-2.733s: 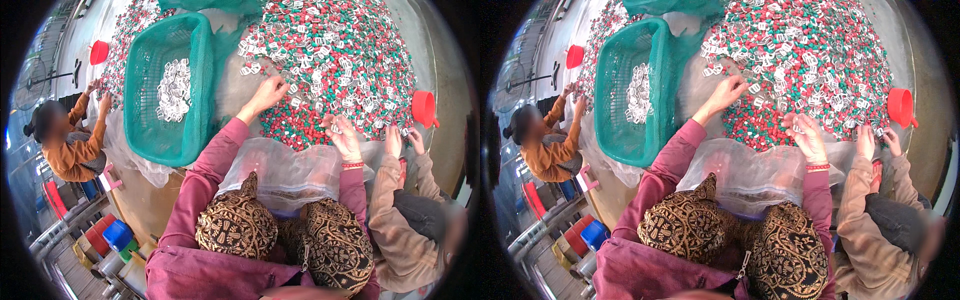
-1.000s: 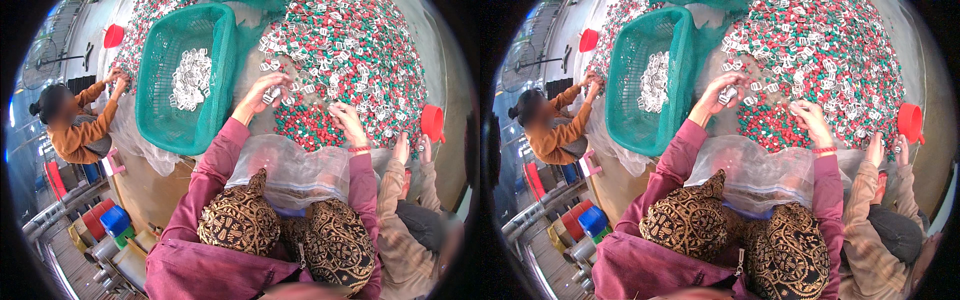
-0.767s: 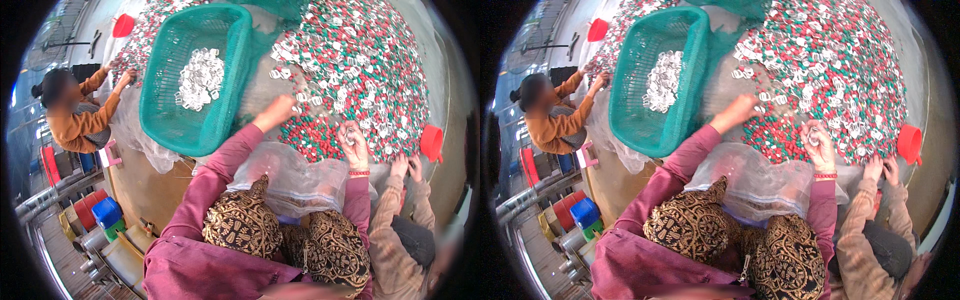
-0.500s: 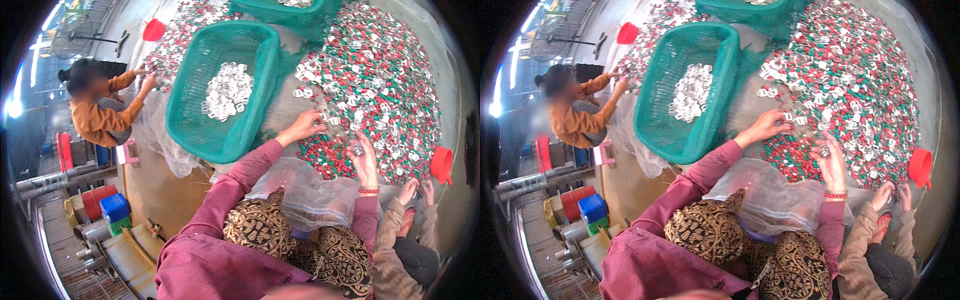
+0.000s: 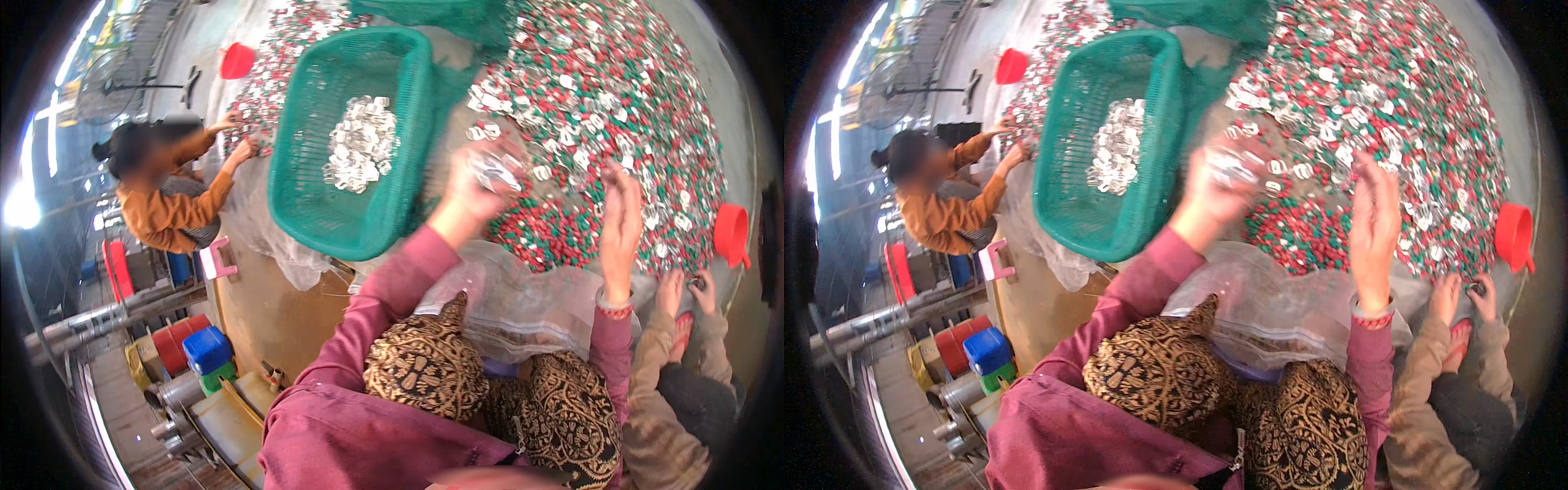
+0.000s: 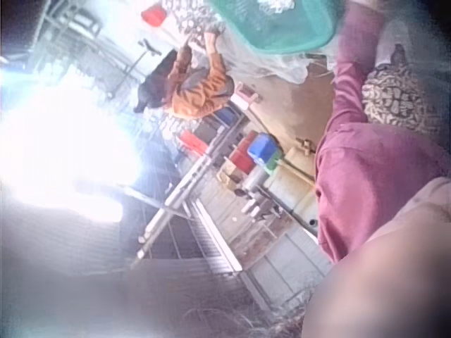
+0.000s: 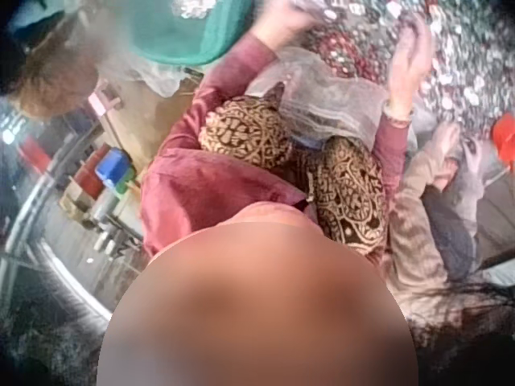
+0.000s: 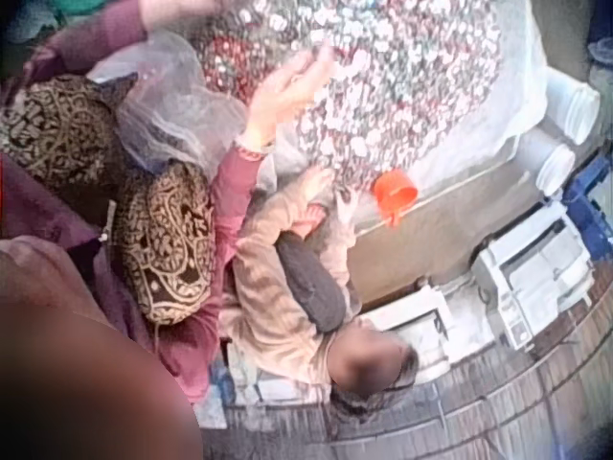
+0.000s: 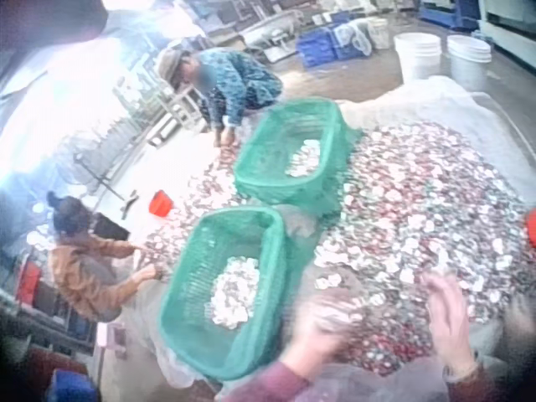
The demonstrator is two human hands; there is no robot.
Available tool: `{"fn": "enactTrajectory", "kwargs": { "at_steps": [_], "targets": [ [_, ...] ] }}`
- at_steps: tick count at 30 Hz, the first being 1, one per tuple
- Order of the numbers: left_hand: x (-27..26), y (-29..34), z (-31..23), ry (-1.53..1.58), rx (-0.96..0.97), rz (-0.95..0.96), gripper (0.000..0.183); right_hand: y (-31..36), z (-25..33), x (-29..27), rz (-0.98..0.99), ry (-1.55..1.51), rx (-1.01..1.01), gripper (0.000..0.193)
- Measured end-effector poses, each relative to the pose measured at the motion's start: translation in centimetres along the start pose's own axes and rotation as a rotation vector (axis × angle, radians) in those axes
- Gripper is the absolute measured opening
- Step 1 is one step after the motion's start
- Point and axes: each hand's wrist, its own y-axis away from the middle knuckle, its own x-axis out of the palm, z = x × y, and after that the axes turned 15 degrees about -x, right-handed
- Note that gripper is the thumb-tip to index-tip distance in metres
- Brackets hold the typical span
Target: The person sits on a low stool and sorts small red, green, and white plastic components from a large pile on the floor. They pick up the items by hand and place them into a green basket. Other workers are visible nearby performing similar tasks.
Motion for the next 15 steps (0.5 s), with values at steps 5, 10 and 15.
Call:
{"fn": "enactTrajectory", "kwargs": {
  "at_steps": [5, 10, 15],
  "targets": [
    [4.5, 10.3, -10.6, -0.654, 0.819, -0.037, 0.023, 0.9, -5.2, -3.5, -0.030, 0.152, 0.126, 0.032],
    [4.9, 9.6, -10.4, -1.766, 1.800, -1.281, 0.031, 0.3, -7.7, 0.2, 0.308, 0.579, -0.214, 0.063],
    [1.1, -1.6, -1.3, -2.347, 0.673, -0.330, 0.044, 0.5, -9.4, 4.1, 0.743, 0.946, -0.071, 0.085]
  ]
}}
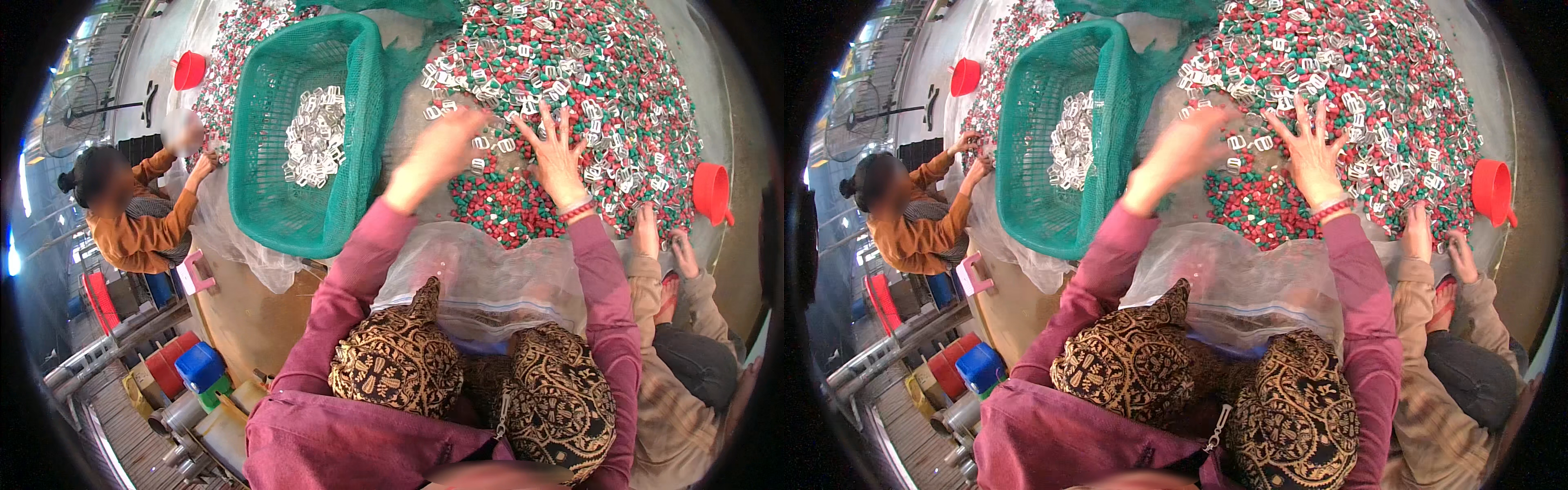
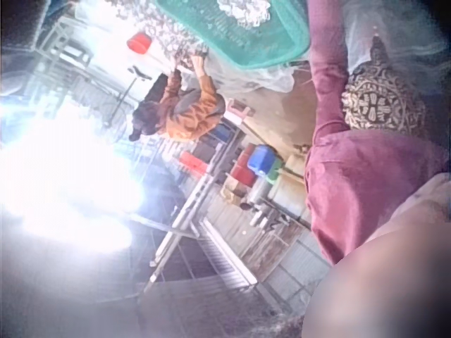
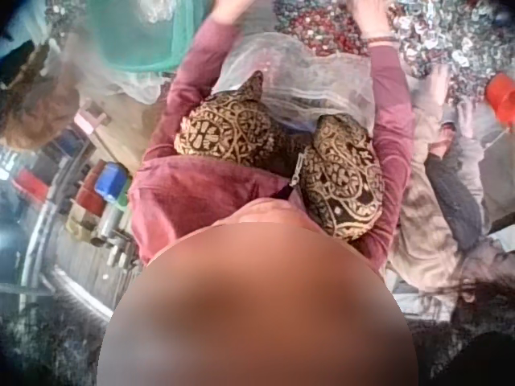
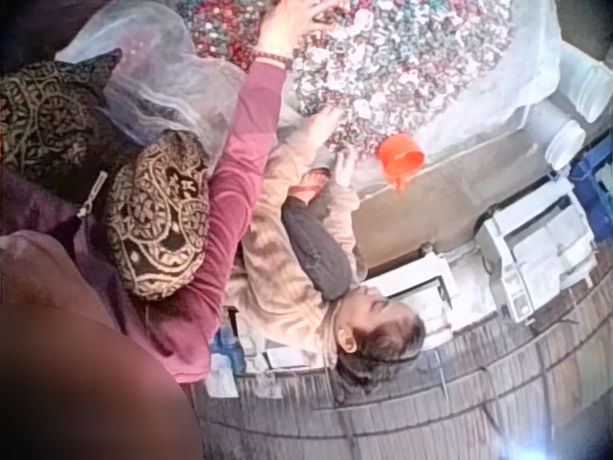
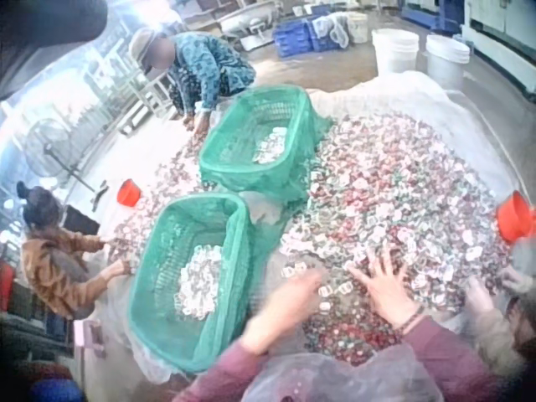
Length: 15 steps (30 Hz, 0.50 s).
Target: The person sits on a low stool and sorts small red, green, and white plastic components from a large pile on the floor. They pick up the items by hand and place them into a green basket. Other workers are visible nearby performing similar tasks.
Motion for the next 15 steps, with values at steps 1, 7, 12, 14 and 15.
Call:
{"fn": "enactTrajectory", "kwargs": {
  "at_steps": [1, 7, 12, 14, 15],
  "targets": [
    [3.4, -0.2, 0.8, -0.112, -0.017, 0.026, 0.047, 0.1, -0.3, 1.2, -0.026, -0.042, 0.003, 0.084],
    [10.1, -0.3, 4.5, -0.183, -0.064, 0.043, 0.033, 4.4, -1.3, 5.0, -0.124, -0.094, -0.116, 0.037],
    [10.4, -0.7, 4.4, 0.022, -0.117, 0.033, 0.023, 6.3, -0.6, 6.3, -0.383, -0.672, 0.031, 0.036],
    [9.3, -0.6, 4.3, 0.051, -0.132, -0.023, 0.023, 6.2, 0.3, 3.5, -0.243, -1.196, 0.432, 0.041],
    [8.5, -0.8, 4.1, 0.211, -0.217, 0.054, 0.023, 6.4, 0.4, 3.3, -0.434, -1.360, 0.430, 0.042]
  ]
}}
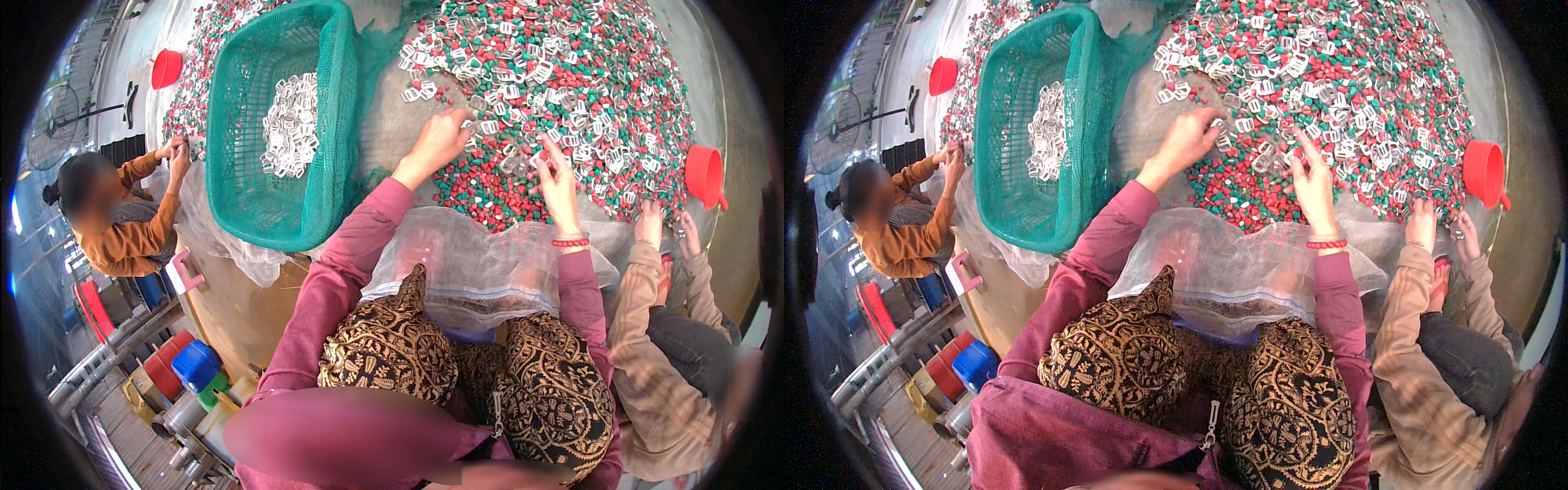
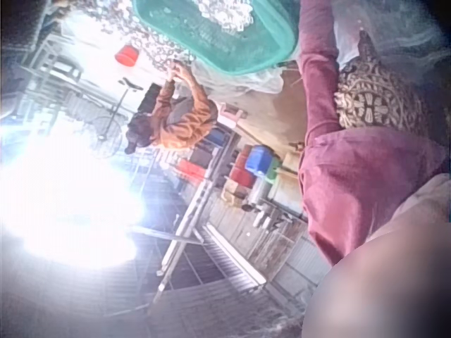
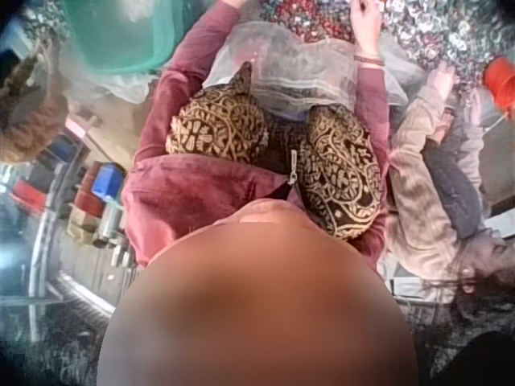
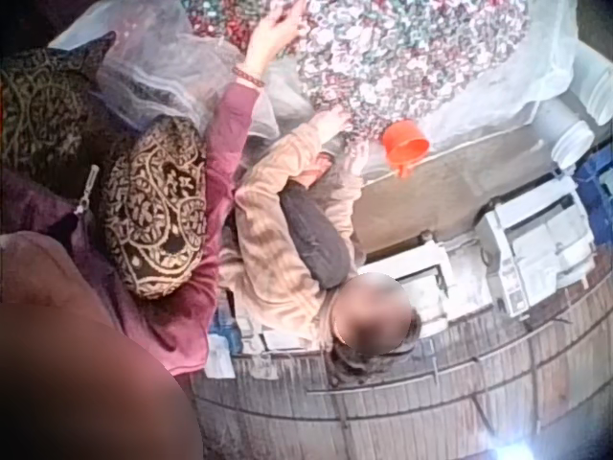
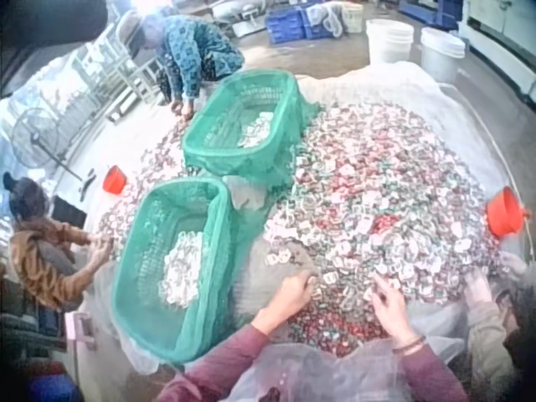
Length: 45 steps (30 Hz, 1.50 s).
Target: The person sits on a low stool and sorts small red, green, and white plastic components from a large pile on the floor. They pick up the items by hand and place them into a green basket. Other workers are visible nearby performing similar tasks.
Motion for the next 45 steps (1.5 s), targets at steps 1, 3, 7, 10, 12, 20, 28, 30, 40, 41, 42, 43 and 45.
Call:
{"fn": "enactTrajectory", "kwargs": {
  "at_steps": [1, 3, 7, 10, 12, 20, 28, 30, 40, 41, 42, 43, 45],
  "targets": [
    [-0.8, 0.0, -0.4, 0.153, -0.089, 0.086, 0.023, 0.3, 0.7, -0.3, -0.049, -0.120, 0.055, 0.042],
    [-2.0, 0.5, -2.0, 0.672, -0.304, 0.276, 0.023, 0.7, 1.2, -1.1, -0.079, -0.256, 0.137, 0.039],
    [-1.4, 0.2, -1.9, 1.096, -0.389, 0.691, 0.032, 0.8, -0.5, -3.8, -0.011, -0.200, 0.144, 0.030],
    [0.1, 0.4, -4.4, 0.495, -0.295, 0.561, 0.033, 0.9, 0.2, -4.0, -0.059, -0.157, 0.097, 0.020],
    [1.9, 0.6, -3.7, -0.131, 0.107, 0.349, 0.037, 1.1, 0.2, -4.3, -0.071, -0.115, 0.068, 0.017],
    [2.4, 0.9, -2.2, 0.005, 0.064, 0.361, 0.032, 0.9, 0.9, -2.1, -0.028, 0.412, -0.071, 0.015],
    [-2.3, 1.2, -3.7, 1.152, -0.122, 0.914, 0.032, 1.0, -2.1, 0.2, 0.201, 0.702, -0.379, 0.016],
    [-1.3, 0.8, -4.1, 0.805, -0.134, 0.774, 0.032, 0.7, -2.1, -1.1, 0.089, 0.590, -0.335, 0.017],
    [3.7, 1.8, -2.6, -0.143, 0.137, 0.090, 0.026, 1.6, -0.3, -5.2, -0.201, -0.370, 0.197, 0.021],
    [2.7, 1.4, -2.5, -0.033, 0.139, 0.109, 0.025, 1.6, 0.2, -5.2, -0.183, -0.192, 0.231, 0.019],
    [1.7, 1.2, -2.5, 0.077, 0.141, 0.127, 0.025, 1.6, 0.7, -5.2, -0.175, -0.234, 0.211, 0.019],
    [0.9, 1.1, -2.5, 0.260, 0.108, 0.197, 0.028, 1.6, 1.0, -5.2, -0.168, -0.275, 0.191, 0.020],
    [-1.1, 1.1, -2.7, 0.787, -0.228, 0.543, 0.029, 1.7, 1.2, -5.3, -0.149, -0.541, 0.144, 0.023]
  ]
}}
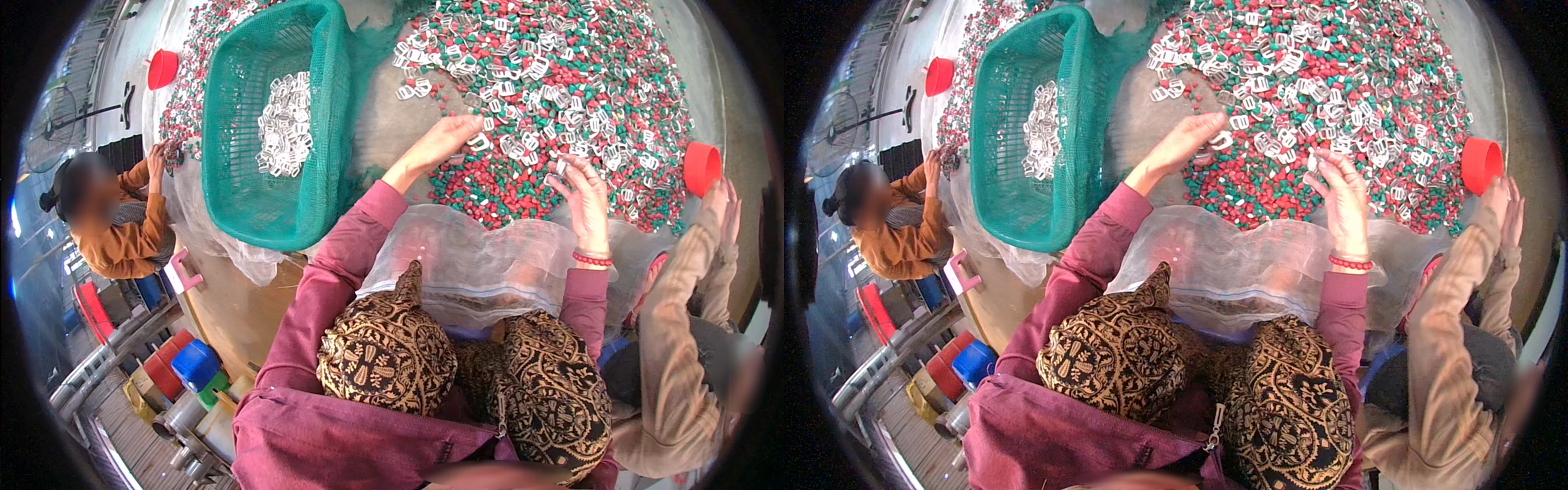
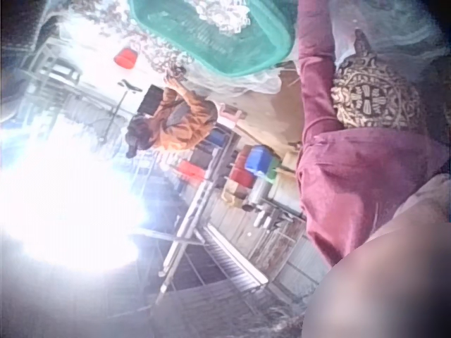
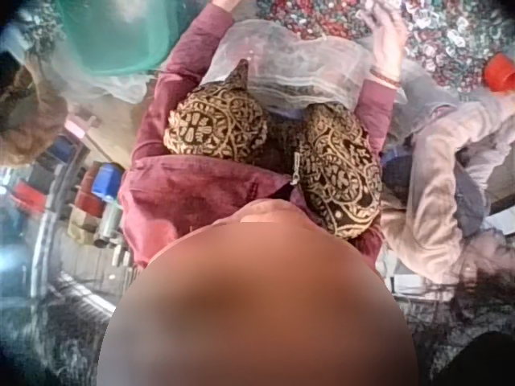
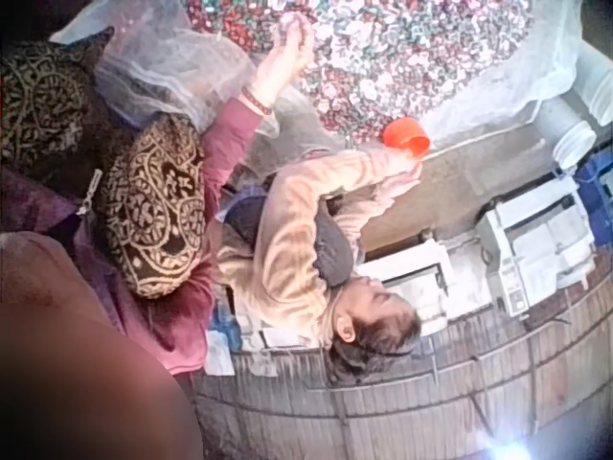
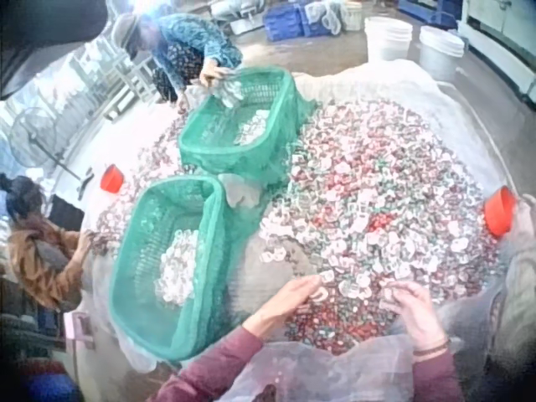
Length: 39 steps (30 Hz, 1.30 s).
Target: The person sits on a low stool and sorts small red, green, and white plastic components from a large pile on the floor. They pick up the items by hand and place them into a green basket. Other workers are visible nearby performing similar tasks.
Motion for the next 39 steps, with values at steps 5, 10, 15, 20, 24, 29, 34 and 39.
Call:
{"fn": "enactTrajectory", "kwargs": {
  "at_steps": [5, 10, 15, 20, 24, 29, 34, 39],
  "targets": [
    [1.9, -0.5, -2.5, 0.393, -0.033, 0.191, 0.021, 0.1, 2.0, 1.6, 0.091, -0.394, -0.050, 0.026],
    [3.2, -5.5, 0.8, -0.936, 0.309, -0.325, 0.027, -2.3, 0.8, 2.6, 0.189, 0.331, 0.095, 0.030],
    [4.1, -6.0, 3.3, -1.044, 0.402, -0.460, 0.025, -4.2, -4.3, 2.4, 0.442, 1.408, -0.396, 0.034],
    [0.6, -1.1, 0.3, -0.251, 0.152, -0.071, 0.028, -3.7, -4.1, 1.7, 0.366, 1.215, -0.213, 0.024],
    [0.4, 1.3, -1.8, 0.445, -0.020, 0.361, 0.040, -2.4, -3.6, -0.3, 0.086, 0.395, 0.091, 0.022],
    [2.1, -0.1, -2.6, 0.424, 0.009, 0.434, 0.038, -0.3, -0.2, 0.3, 0.038, 0.066, 0.053, 0.016],
    [4.4, -2.5, -3.1, -0.021, -0.012, 0.247, 0.028, -0.4, 1.7, -1.3, 0.282, -0.676, -0.012, 0.021],
    [6.1, -7.4, 2.8, -1.165, 0.428, -0.222, 0.026, -0.3, 1.9, -0.9, 0.152, -0.770, 0.093, 0.026]
  ]
}}
